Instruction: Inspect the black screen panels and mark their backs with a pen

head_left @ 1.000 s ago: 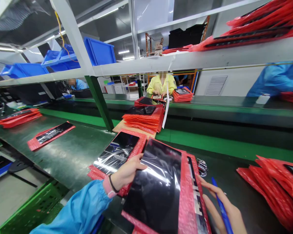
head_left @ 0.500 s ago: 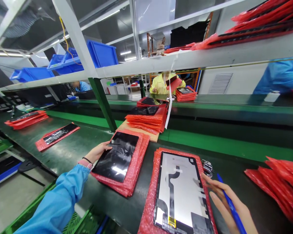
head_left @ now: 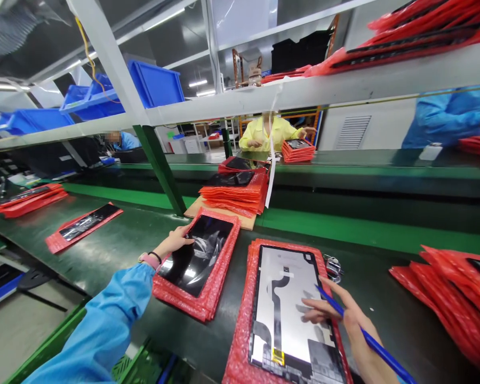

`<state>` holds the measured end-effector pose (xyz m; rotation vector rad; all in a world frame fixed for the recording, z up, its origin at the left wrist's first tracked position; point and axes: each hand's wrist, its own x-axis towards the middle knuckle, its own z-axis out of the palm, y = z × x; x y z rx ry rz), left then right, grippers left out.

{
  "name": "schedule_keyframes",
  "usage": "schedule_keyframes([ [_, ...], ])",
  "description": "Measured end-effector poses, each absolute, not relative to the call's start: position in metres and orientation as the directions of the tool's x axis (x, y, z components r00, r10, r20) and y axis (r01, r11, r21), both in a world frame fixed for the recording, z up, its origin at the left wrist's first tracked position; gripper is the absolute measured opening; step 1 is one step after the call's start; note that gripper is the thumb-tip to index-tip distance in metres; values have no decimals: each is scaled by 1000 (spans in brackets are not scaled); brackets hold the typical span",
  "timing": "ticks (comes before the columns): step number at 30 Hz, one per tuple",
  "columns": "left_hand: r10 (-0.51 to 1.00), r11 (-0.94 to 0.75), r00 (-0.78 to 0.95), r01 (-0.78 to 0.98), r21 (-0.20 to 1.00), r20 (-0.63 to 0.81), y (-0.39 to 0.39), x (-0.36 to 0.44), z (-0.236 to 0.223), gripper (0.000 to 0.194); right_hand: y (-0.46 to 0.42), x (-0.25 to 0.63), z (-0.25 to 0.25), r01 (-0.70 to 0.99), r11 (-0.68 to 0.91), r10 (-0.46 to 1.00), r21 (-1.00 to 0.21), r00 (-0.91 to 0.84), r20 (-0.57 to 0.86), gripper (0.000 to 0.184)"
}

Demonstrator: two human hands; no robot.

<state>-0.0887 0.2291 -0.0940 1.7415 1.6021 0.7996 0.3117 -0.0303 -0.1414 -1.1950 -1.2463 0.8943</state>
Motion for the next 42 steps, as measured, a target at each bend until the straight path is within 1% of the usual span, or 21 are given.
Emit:
schedule_keyframes([
  [1,998,-48,59,623,781,14,230,-88,-93,51,-29,310,-140,71,209,967,-975,135,217,57],
  [3,1000,-25,20,635,772,17,228,-85,-89,54,-28,307,-136,91,179,973,-980,129,190,57],
  [5,999,-25,-22,626,779,49,219,-77,-85,59,-28,303,-128,184,91,979,-979,166,122,46],
  [7,995,-61,-29,589,806,96,205,-61,-82,64,-30,299,-123,273,22,980,-962,183,74,37],
  [9,993,-120,44,511,851,113,184,-37,-81,62,-32,295,-122,381,5,981,-925,175,78,31],
  [11,982,-131,177,399,908,65,159,-9,-83,56,-33,291,-125,483,10,980,-875,170,105,40],
  [13,938,-47,341,284,958,-56,134,19,-87,49,-34,290,-129,549,17,976,-836,172,133,46],
  [15,858,94,478,210,973,-186,111,43,-90,45,-34,289,-133,570,28,978,-821,156,141,45],
  [16,821,160,520,185,970,-235,102,52,-91,44,-34,288,-134,578,35,980,-815,142,143,44],
  [19,770,314,547,125,941,-329,85,69,-89,44,-33,287,-134,598,59,984,-799,99,147,42],
  [23,766,418,531,19,908,-363,83,76,-84,44,-33,285,-134,606,80,986,-791,71,153,40],
  [26,755,510,515,-71,857,-407,86,77,-81,40,-33,285,-133,582,75,987,-810,74,144,40],
  [30,741,565,489,-84,821,-460,90,79,-79,38,-32,288,-132,495,38,986,-868,124,113,40],
  [32,733,593,465,-79,801,-497,94,81,-79,35,-32,290,-132,420,10,982,-907,167,88,41],
  [36,710,631,440,-50,774,-550,104,88,-79,24,-33,291,-128,221,-29,976,-975,216,20,43],
  [39,691,607,515,-32,794,-507,101,101,-77,22,-32,290,-125,82,-47,978,-995,207,-29,41],
  [42,700,548,583,-69,833,-412,90,117,-77,34,-30,291,-127,7,-39,978,-999,207,-36,43],
])
